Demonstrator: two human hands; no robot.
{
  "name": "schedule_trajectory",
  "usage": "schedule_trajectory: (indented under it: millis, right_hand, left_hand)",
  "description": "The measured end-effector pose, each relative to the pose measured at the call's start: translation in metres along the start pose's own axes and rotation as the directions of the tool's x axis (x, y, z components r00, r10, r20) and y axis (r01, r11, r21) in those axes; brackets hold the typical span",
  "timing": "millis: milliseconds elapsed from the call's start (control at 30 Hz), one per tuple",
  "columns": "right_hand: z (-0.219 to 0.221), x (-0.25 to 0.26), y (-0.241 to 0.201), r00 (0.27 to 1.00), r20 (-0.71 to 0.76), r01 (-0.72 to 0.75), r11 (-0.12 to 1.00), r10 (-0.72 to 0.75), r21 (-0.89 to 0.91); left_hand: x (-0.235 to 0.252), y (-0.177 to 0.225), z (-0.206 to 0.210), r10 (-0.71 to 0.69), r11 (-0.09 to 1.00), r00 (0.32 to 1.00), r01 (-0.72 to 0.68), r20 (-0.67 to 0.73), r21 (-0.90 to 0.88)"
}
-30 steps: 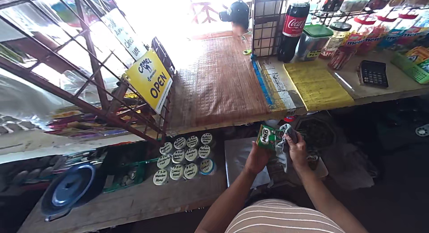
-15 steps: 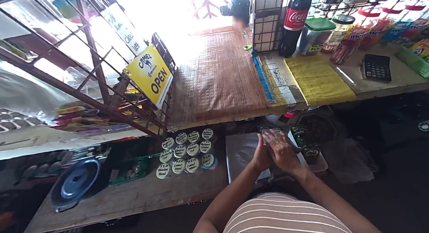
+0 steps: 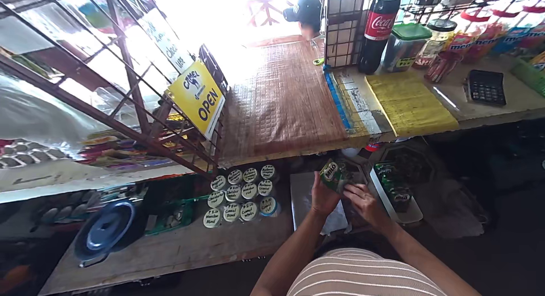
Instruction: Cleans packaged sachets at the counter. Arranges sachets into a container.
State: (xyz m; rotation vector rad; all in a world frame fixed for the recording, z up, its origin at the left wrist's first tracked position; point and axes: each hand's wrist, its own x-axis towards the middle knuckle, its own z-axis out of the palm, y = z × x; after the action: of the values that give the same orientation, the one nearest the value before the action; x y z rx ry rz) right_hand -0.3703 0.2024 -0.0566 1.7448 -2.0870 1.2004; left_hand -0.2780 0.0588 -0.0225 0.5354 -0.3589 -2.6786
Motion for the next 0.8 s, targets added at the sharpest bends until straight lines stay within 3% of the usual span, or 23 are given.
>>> schedule_trajectory:
  millis: [67, 133, 167, 233, 300, 367, 400, 467, 533, 567, 600, 633, 700, 733, 800]
  right_hand:
    - [-0.022, -0.006, 0.011, 0.958, 0.043, -0.287, 0.951, 0.284, 0.114]
    - [-0.045, 0.006, 0.010, 0.833, -0.026, -0.530, 0.810, 0.553, 0.250]
    - [-0.054, 0.017, 0.005, 0.809, -0.095, -0.534, 0.793, 0.580, 0.292]
    - [-0.060, 0.035, -0.010, 0.844, -0.186, -0.440, 0.848, 0.503, 0.295]
    - [-0.053, 0.047, -0.016, 0.901, -0.117, -0.371, 0.883, 0.417, 0.286]
    - [-0.037, 0.049, -0.011, 0.875, 0.009, -0.450, 0.807, 0.484, 0.382]
    - [-0.031, 0.047, -0.010, 0.819, 0.041, -0.520, 0.709, 0.572, 0.476]
    - [-0.023, 0.042, -0.013, 0.633, 0.076, -0.628, 0.454, 0.770, 0.632]
    - [-0.015, 0.034, -0.017, 0.449, 0.181, -0.592, 0.139, 0.875, 0.794]
    - [-0.012, 0.029, -0.017, 0.409, 0.239, -0.517, 0.008, 0.881, 0.856]
    - [-0.010, 0.025, -0.016, 0.432, 0.290, -0.465, -0.064, 0.854, 0.883]
    - [-0.011, 0.022, -0.016, 0.497, 0.325, -0.451, -0.080, 0.805, 0.889]
    - [-0.013, 0.028, -0.020, 0.598, 0.284, -0.474, 0.044, 0.750, 0.879]
    - [-0.014, 0.035, -0.024, 0.620, 0.203, -0.482, 0.163, 0.758, 0.861]
    - [-0.016, 0.047, -0.027, 0.710, -0.028, -0.489, 0.521, 0.703, 0.699]
  left_hand:
    - [0.001, 0.002, 0.006, 0.021, 0.998, 0.994, -0.015, -0.103, 0.062]
    - [0.001, 0.001, 0.010, 0.022, 0.995, 0.985, -0.005, -0.172, 0.096]
    - [0.001, 0.000, 0.011, 0.020, 0.995, 0.984, -0.001, -0.174, 0.104]
    - [-0.001, -0.006, 0.014, 0.016, 0.989, 0.986, 0.010, -0.166, 0.149]
    - [-0.005, -0.013, 0.023, 0.034, 0.973, 0.990, -0.002, -0.134, 0.229]
    - [-0.008, -0.019, 0.033, 0.075, 0.965, 0.994, -0.053, -0.077, 0.257]
    - [-0.008, -0.020, 0.036, 0.098, 0.965, 0.994, -0.081, -0.057, 0.251]
    - [-0.006, -0.021, 0.035, 0.125, 0.966, 0.991, -0.111, -0.048, 0.234]
    - [-0.005, -0.018, 0.037, 0.144, 0.970, 0.988, -0.131, -0.052, 0.207]
    - [-0.004, -0.016, 0.038, 0.155, 0.969, 0.987, -0.142, -0.050, 0.201]
    - [-0.003, -0.015, 0.039, 0.167, 0.965, 0.985, -0.154, -0.046, 0.210]
    - [-0.002, -0.013, 0.037, 0.174, 0.960, 0.984, -0.163, -0.030, 0.229]
    - [-0.001, -0.012, 0.031, 0.155, 0.942, 0.988, -0.144, -0.013, 0.303]
    - [0.001, -0.012, 0.028, 0.142, 0.929, 0.989, -0.122, -0.031, 0.350]
    - [0.003, -0.013, 0.022, 0.142, 0.896, 0.978, -0.063, -0.149, 0.439]
